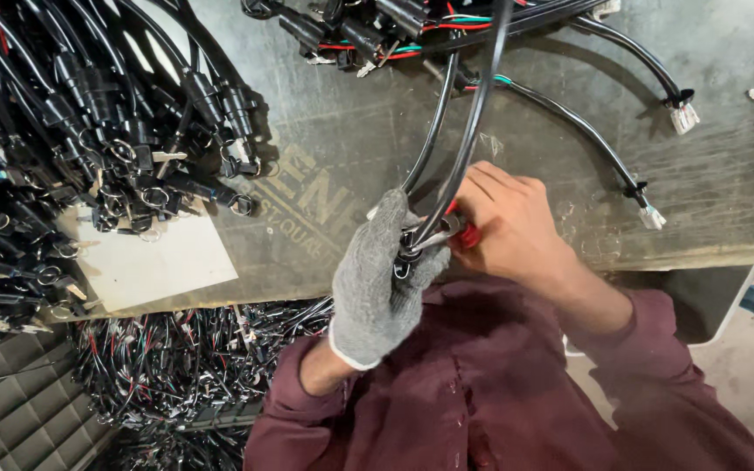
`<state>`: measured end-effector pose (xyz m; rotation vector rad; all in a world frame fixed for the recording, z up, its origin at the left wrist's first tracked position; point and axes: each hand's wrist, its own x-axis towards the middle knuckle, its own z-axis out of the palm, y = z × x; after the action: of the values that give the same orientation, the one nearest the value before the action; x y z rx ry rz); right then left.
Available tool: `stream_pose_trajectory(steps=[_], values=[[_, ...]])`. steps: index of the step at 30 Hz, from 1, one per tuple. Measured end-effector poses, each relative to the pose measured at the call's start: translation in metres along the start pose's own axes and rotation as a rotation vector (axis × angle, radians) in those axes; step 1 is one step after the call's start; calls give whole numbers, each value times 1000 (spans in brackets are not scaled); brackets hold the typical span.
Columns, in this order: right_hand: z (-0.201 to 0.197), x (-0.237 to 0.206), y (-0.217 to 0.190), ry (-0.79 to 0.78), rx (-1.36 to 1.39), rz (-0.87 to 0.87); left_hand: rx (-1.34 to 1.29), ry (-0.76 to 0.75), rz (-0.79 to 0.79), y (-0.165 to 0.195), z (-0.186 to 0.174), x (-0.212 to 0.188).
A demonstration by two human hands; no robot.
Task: The person sits at a workbench assembling wire harnesses. They pick up a black cable, strip and arrange its red and green wires, use pliers to crimp and seat terminals, attach connector housings, and place finished harnesses onto the table with the growing pile.
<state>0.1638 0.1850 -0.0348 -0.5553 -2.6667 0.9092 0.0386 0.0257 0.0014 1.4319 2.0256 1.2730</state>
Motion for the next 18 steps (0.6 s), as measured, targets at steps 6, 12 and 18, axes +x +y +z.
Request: stream_pose_trajectory(steps=[6,12,18], values=[[-6,-12,-19,54,-54,102,46,-17,12,-4,3,-11],[-9,-29,-29,12,-118,231,255,-17,121,-15,10,-18],[3,-33,-24,-6,-136,259,446,34,183,-16,15,-25]])
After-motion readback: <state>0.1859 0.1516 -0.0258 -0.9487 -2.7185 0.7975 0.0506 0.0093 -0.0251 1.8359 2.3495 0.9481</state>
